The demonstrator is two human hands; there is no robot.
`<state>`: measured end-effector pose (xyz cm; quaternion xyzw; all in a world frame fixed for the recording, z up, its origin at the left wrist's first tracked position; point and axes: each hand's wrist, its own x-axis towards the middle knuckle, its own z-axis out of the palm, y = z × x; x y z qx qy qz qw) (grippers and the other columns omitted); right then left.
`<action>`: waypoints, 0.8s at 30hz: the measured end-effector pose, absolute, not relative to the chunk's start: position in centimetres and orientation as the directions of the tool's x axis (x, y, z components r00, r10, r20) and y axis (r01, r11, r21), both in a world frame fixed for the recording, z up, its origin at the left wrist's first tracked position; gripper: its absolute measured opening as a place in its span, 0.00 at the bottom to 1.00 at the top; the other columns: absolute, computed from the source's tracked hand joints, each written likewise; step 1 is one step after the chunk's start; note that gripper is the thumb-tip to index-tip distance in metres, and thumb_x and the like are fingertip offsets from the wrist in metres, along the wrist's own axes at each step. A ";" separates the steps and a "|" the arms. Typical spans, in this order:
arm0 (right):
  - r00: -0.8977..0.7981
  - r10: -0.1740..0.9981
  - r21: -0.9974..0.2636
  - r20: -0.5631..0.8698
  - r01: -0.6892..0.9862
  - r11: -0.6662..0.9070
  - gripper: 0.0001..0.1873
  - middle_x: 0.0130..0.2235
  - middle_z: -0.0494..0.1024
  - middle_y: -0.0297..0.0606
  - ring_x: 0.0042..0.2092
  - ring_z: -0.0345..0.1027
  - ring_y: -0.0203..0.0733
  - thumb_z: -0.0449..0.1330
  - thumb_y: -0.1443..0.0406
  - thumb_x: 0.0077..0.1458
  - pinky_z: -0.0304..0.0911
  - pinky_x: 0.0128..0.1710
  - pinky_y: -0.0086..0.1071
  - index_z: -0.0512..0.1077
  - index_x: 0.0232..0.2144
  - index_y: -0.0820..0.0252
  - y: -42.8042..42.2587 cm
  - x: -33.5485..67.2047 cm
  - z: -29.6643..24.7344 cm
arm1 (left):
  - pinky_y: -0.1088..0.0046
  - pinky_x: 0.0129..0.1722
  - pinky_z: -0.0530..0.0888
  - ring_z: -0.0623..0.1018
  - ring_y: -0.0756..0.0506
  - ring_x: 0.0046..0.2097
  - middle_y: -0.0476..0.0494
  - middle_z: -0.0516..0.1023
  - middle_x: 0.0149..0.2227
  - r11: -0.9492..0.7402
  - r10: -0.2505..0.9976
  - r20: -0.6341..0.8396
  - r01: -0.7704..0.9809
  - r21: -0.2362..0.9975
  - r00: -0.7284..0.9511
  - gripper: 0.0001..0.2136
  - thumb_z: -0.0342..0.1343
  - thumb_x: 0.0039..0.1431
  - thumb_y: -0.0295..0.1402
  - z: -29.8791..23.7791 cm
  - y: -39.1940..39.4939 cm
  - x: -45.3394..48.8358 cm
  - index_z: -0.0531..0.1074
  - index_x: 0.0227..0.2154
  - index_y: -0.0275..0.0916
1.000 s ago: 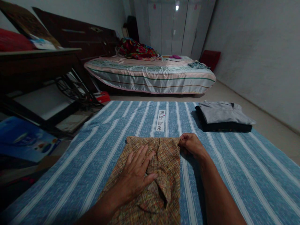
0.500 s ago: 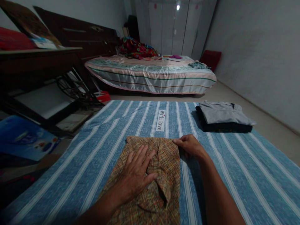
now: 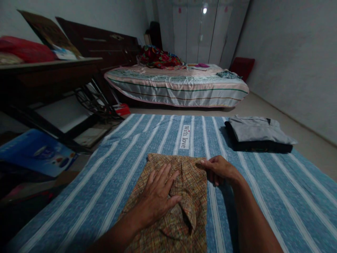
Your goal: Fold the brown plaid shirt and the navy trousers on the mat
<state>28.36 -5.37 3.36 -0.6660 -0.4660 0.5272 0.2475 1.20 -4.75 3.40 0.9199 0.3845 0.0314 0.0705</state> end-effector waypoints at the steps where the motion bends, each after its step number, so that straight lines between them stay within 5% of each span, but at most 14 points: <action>1: -0.028 0.877 -0.824 -0.479 0.358 -0.439 0.31 0.15 0.69 0.38 0.14 0.61 0.34 0.57 0.39 0.46 0.48 0.11 0.23 0.65 0.19 0.62 -5.5 28.4 3.3 | 0.43 0.60 0.53 0.51 0.34 0.66 0.31 0.52 0.66 -0.700 0.707 0.018 0.696 0.160 0.707 0.32 0.48 0.59 0.51 3.4 -4.8 1.1 0.55 0.62 0.42; 6: -0.113 0.861 -0.841 -0.496 0.309 -0.444 0.30 0.16 0.70 0.35 0.14 0.61 0.33 0.61 0.39 0.40 0.46 0.11 0.22 0.64 0.21 0.61 -5.6 28.7 2.9 | 0.50 0.59 0.61 0.61 0.35 0.63 0.31 0.61 0.62 -0.732 0.680 0.207 0.638 0.239 0.703 0.31 0.47 0.60 0.51 4.4 -4.2 0.4 0.59 0.59 0.36; 10: -0.113 0.859 -0.838 -0.499 0.316 -0.445 0.30 0.16 0.70 0.34 0.14 0.61 0.33 0.61 0.39 0.40 0.46 0.11 0.23 0.63 0.22 0.61 -5.7 28.7 2.9 | 0.62 0.56 0.67 0.70 0.42 0.56 0.36 0.73 0.52 -0.618 0.768 0.444 0.717 0.323 0.462 0.19 0.45 0.64 0.41 5.3 -1.7 -1.0 0.68 0.51 0.36; 16: -0.133 0.846 -0.834 -0.516 0.303 -0.461 0.30 0.17 0.69 0.33 0.14 0.61 0.32 0.64 0.41 0.37 0.46 0.12 0.22 0.62 0.21 0.61 -5.6 28.7 3.2 | 0.70 0.40 0.72 0.78 0.44 0.39 0.42 0.79 0.36 -0.193 0.980 0.110 0.918 0.346 0.164 0.19 0.51 0.60 0.39 5.0 1.3 -3.3 0.68 0.50 0.35; 24: -0.149 0.840 -0.832 -0.522 0.305 -0.463 0.29 0.17 0.69 0.33 0.14 0.61 0.32 0.64 0.41 0.38 0.47 0.11 0.22 0.62 0.21 0.60 -5.5 29.2 2.5 | 0.75 0.33 0.68 0.77 0.47 0.34 0.46 0.78 0.32 -0.158 0.986 0.012 0.915 0.370 0.166 0.16 0.52 0.58 0.34 4.3 1.9 -4.1 0.69 0.49 0.37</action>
